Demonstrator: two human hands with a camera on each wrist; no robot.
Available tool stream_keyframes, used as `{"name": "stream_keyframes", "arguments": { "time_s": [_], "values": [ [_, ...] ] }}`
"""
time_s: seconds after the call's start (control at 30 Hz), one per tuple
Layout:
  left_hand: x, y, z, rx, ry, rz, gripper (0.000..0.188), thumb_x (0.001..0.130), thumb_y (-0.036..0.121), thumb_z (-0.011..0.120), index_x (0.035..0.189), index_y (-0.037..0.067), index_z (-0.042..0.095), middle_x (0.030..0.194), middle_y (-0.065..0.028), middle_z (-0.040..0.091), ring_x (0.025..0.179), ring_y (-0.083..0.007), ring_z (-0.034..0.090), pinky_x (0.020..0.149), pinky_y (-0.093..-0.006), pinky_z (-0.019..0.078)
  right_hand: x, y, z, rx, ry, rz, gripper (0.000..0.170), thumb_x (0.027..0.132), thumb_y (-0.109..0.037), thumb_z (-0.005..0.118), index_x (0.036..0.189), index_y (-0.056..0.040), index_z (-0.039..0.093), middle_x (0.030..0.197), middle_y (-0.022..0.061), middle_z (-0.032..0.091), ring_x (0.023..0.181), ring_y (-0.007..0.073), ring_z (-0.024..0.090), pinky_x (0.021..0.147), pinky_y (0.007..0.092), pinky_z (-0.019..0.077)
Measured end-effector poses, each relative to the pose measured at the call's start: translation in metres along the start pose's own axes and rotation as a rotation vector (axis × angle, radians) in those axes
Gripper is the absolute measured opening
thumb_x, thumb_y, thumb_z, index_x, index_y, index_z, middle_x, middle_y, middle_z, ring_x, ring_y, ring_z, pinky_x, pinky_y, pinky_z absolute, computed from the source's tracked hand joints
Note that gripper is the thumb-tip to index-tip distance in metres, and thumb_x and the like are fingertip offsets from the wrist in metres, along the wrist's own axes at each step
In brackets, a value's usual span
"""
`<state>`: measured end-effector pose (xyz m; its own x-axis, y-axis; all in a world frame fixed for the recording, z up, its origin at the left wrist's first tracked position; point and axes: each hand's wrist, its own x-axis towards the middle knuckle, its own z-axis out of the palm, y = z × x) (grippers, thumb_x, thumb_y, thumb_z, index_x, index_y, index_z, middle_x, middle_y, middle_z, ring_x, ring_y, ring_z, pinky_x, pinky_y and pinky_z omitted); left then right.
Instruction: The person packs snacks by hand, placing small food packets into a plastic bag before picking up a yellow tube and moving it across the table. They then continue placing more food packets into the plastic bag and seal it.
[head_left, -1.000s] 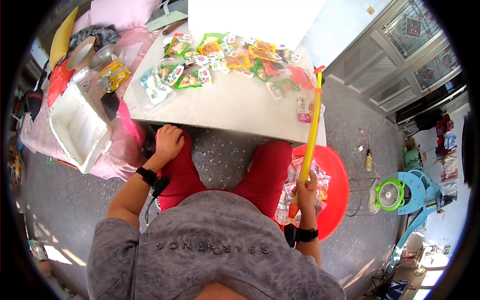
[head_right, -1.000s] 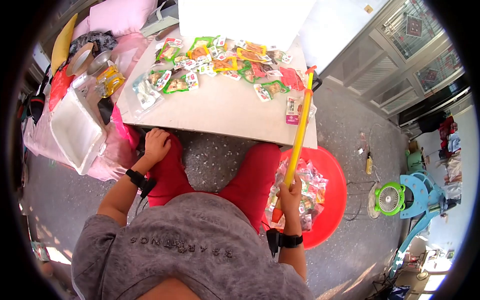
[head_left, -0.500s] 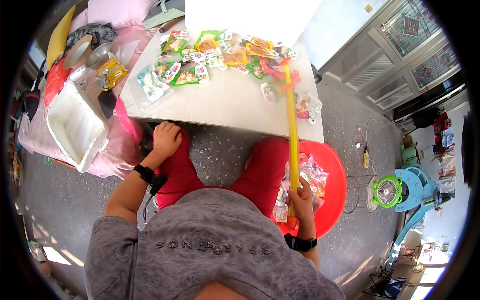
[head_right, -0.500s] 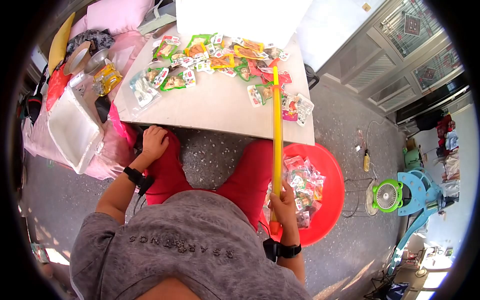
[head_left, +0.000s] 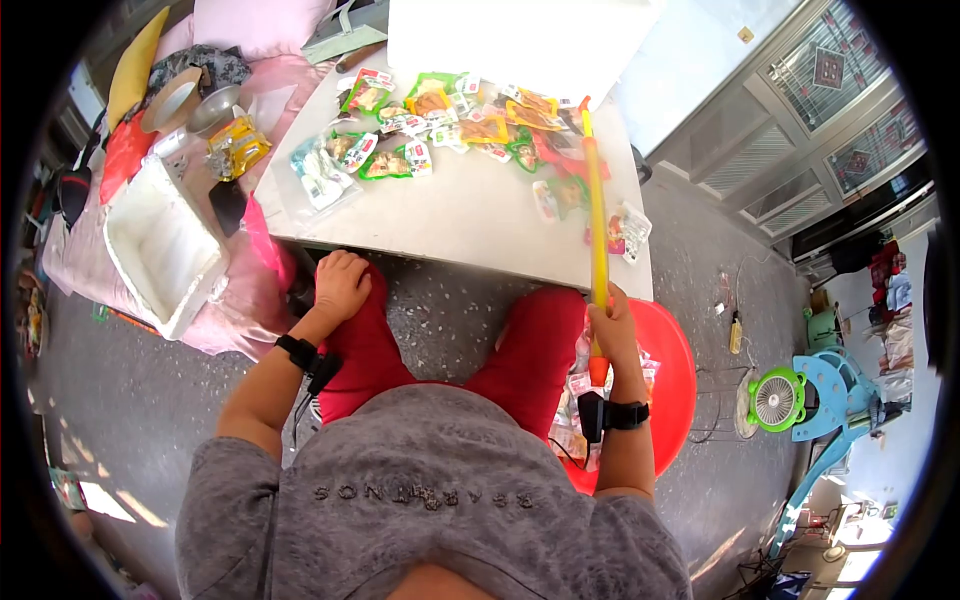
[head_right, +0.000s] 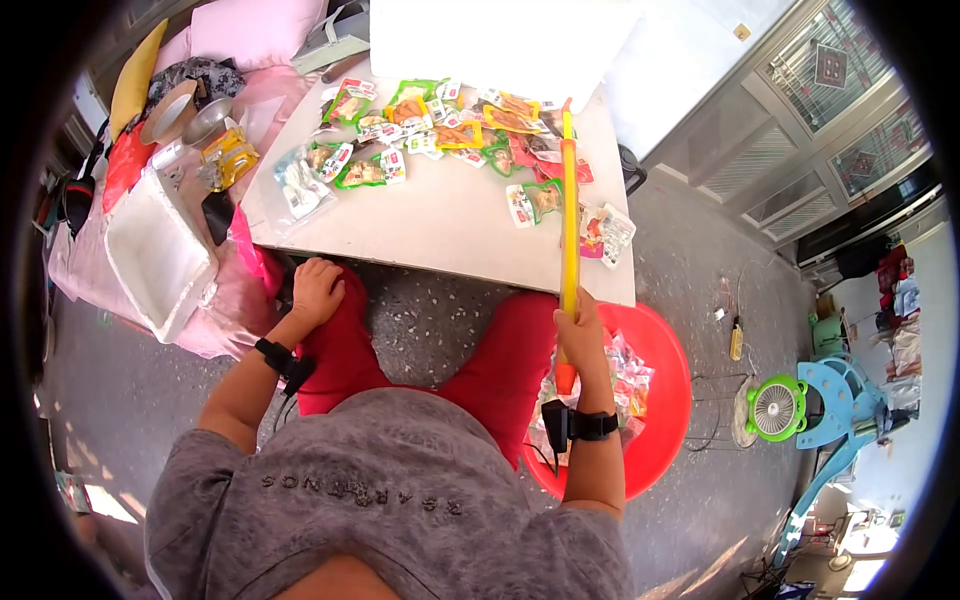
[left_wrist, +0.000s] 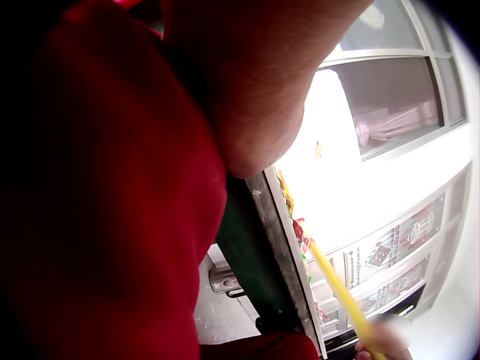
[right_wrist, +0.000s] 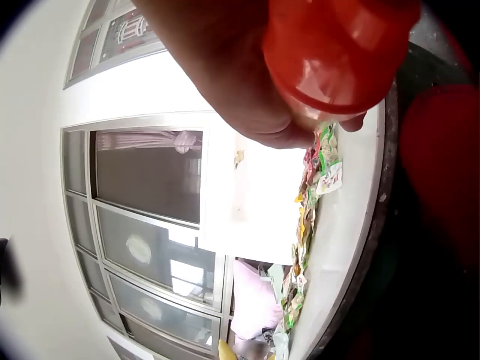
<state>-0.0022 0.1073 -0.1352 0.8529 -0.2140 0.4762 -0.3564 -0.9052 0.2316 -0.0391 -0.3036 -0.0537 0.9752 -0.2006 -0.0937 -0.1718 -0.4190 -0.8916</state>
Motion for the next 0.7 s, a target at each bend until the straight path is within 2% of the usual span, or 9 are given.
{"name": "stream_keyframes", "arguments": {
  "time_s": [0.1, 0.43, 0.57, 0.7],
  "values": [
    [-0.002, 0.001, -0.003, -0.002, 0.001, -0.013, 0.017, 0.062, 0.016, 0.057, 0.077, 0.009, 0.055, 0.085, -0.0053, 0.054, 0.087, -0.0224, 0.047, 0.075, -0.0361, 0.0349, -0.021, 0.007, -0.007, 0.111, -0.095, 0.043, 0.048, 0.073, -0.005, 0.050, 0.118, -0.0035, 0.033, 0.072, 0.0042, 0.049, 0.052, 0.0088, 0.046, 0.046, 0.0226, 0.0401],
    [0.003, 0.005, -0.001, 0.011, 0.010, 0.010, 0.016, 0.062, 0.016, 0.056, 0.077, 0.009, 0.054, 0.085, -0.0054, 0.054, 0.087, -0.0222, 0.047, 0.075, -0.0362, 0.0346, -0.104, -0.001, -0.033, 0.256, -0.196, 0.166, 0.053, 0.074, 0.002, 0.049, 0.122, -0.0055, 0.028, 0.070, 0.0043, 0.051, 0.051, 0.0078, 0.048, 0.046, 0.0208, 0.0395],
    [0.003, 0.004, 0.001, 0.010, 0.014, 0.020, 0.016, 0.062, 0.016, 0.056, 0.076, 0.009, 0.055, 0.085, -0.0056, 0.054, 0.087, -0.0224, 0.047, 0.075, -0.0362, 0.0348, -0.093, -0.001, -0.027, 0.241, -0.068, 0.077, 0.050, 0.074, 0.001, 0.049, 0.120, -0.0050, 0.031, 0.070, 0.0037, 0.051, 0.052, 0.0070, 0.047, 0.047, 0.0195, 0.0391],
    [0.003, 0.005, 0.001, 0.009, 0.005, 0.017, 0.016, 0.061, 0.016, 0.056, 0.075, 0.009, 0.054, 0.084, -0.0052, 0.054, 0.086, -0.0221, 0.047, 0.074, -0.0359, 0.0351, -0.044, -0.017, -0.005, 0.252, -0.070, -0.001, 0.049, 0.073, -0.001, 0.050, 0.119, -0.0045, 0.032, 0.067, 0.0035, 0.050, 0.051, 0.0076, 0.047, 0.046, 0.0200, 0.0392]
  ]
}}
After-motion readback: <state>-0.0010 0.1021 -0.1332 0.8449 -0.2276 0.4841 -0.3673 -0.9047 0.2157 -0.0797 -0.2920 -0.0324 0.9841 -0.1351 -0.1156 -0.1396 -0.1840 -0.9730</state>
